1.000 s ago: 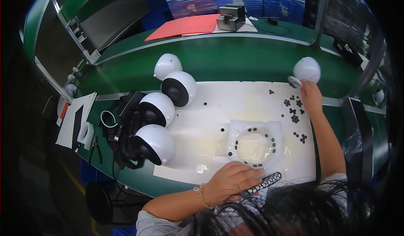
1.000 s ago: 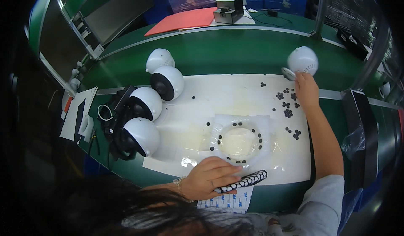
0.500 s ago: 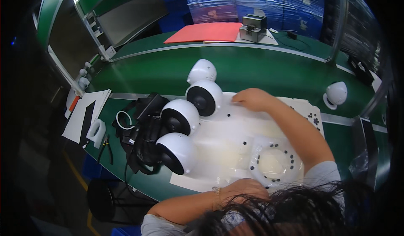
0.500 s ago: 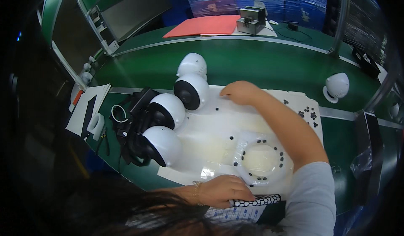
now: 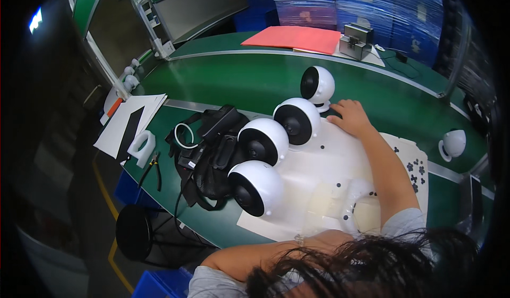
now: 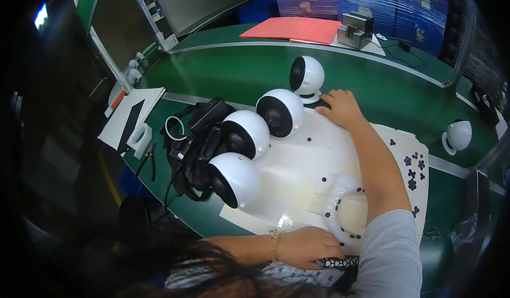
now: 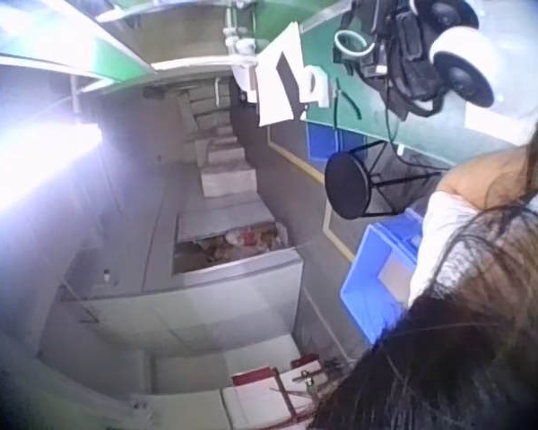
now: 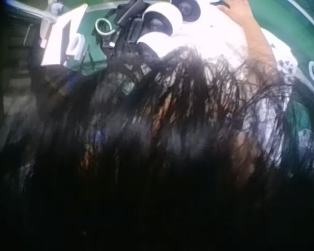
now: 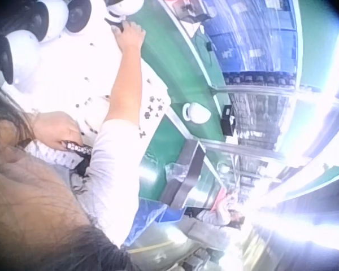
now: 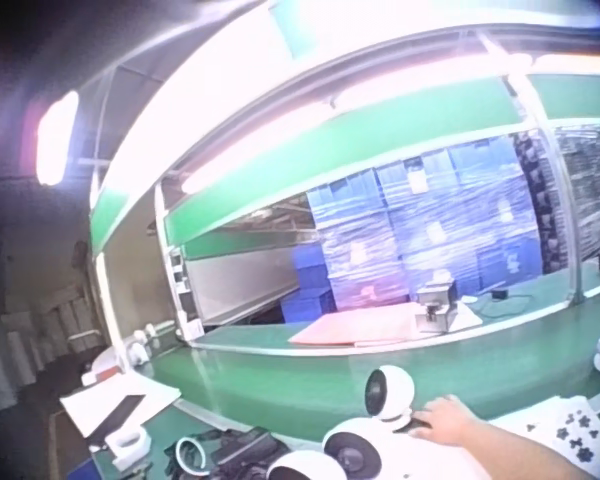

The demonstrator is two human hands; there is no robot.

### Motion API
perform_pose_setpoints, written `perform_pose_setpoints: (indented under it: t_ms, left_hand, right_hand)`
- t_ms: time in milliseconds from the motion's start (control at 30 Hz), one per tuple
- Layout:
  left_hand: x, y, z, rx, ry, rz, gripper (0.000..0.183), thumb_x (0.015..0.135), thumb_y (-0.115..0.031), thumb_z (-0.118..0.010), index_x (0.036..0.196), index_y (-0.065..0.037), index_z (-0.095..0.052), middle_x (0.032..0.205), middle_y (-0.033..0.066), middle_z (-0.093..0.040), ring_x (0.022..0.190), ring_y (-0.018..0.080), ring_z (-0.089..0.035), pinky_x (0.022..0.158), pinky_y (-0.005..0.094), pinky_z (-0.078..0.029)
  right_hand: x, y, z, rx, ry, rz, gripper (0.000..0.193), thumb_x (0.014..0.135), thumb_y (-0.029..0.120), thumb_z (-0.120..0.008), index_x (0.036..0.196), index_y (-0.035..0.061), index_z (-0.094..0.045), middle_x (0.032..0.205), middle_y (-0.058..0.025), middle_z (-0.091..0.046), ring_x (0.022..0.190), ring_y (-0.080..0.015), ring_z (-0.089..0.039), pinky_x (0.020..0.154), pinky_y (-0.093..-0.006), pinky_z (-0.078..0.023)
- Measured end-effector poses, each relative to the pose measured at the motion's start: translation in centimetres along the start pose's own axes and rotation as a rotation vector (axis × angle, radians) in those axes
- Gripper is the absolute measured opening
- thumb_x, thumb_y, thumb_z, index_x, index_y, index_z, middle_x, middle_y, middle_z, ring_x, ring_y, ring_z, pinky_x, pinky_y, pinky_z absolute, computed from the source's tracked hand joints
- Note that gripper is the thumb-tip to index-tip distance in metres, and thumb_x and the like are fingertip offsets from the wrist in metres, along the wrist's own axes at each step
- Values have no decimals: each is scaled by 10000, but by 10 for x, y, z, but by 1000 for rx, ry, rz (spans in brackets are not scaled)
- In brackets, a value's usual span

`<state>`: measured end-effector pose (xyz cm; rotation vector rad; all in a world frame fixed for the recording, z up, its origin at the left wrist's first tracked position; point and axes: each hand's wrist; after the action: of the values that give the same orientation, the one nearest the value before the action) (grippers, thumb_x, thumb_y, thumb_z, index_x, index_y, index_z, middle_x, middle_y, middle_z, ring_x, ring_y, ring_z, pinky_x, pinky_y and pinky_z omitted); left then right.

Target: The person assembles white dome security cameras by hand. They pick up a camera housing, insert small black circular components into the holes on the bottom, and place the finished unit on the table. This process is repeated for multiple units throughout the clip.

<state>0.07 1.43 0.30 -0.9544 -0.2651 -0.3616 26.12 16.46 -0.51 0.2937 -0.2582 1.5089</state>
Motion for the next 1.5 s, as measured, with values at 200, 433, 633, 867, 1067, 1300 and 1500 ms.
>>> perform_pose_setpoints:
  t_ms: [200, 433, 633, 867, 1067, 1300, 1500]
  left_hand:
    - [10, -5, 21, 1, 111, -32, 373, 646, -111, -612, 1002, -64, -513, 906, 96, -547, 868, 289, -533, 761, 376, -437]
    - [1, -8, 9, 12, 66, 33, 426, 644, -95, -606, 1059, -75, -511, 926, 108, -552, 886, 288, -539, 778, 375, -441]
    - [-2, 6, -11, -20, 37, 111, 456, 659, -75, -596, 1107, -91, -508, 927, 115, -567, 878, 286, -552, 758, 370, -455]
    - [-7, 8, -15, -10, 67, 219, 499, 653, -70, -597, 1146, -109, -533, 915, 95, -582, 868, 279, -550, 744, 364, -454]
    - [2, -8, -6, 16, -2, 28, 489, 662, -59, -608, 1146, -113, -559, 908, 80, -592, 844, 263, -552, 731, 353, -454]
    - [8, -28, -8, -87, -231, 203, 393, 657, -28, -661, 1044, -85, -623, 814, 99, -624, 707, 253, -583, 660, 320, -468]
    - [9, -37, -11, -149, -504, 359, 231, 694, 26, -662, 922, -1, -642, 776, 125, -628, 676, 185, -603, 615, 263, -464]
  right_hand:
    - [4, 4, -34, -26, -39, 37, 419, 836, 441, -479, 1118, 144, -570, 1166, -66, -516, 1110, -214, -442, 956, -399, -285]
    - [18, 32, -10, 148, -12, 140, 313, 769, 342, -604, 974, 106, -624, 1017, -69, -596, 1046, -243, -490, 947, -432, -289]
    - [7, -29, -5, 77, -377, -290, 263, 766, 276, -618, 865, 32, -612, 812, -131, -612, 791, -337, -564, 703, -421, -442]
    - [-106, -14, 129, 1020, -288, -411, 226, 851, 232, -538, 895, 10, -553, 663, -47, -571, 595, -124, -553, 560, -246, -429]
    - [-227, 36, 167, 1577, -171, -566, 190, 864, 159, -520, 969, 2, -497, 695, -42, -575, 543, -84, -536, 509, -199, -420]
    - [-251, 55, 164, 1558, 95, -791, 253, 893, 204, -495, 1062, 17, -480, 783, -38, -580, 651, -98, -551, 563, -210, -437]
    - [-295, 48, 162, 852, -249, -54, 524, 685, 213, -736, 1094, 29, -466, 1015, -118, -532, 941, -212, -529, 751, -348, -438]
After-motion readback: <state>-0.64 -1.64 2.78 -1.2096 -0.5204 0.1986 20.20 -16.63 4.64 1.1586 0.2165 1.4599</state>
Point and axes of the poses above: each hand's wrist, its own x-axis towards the middle knuckle, its own z-axis out of the back of the hand, y = z × x
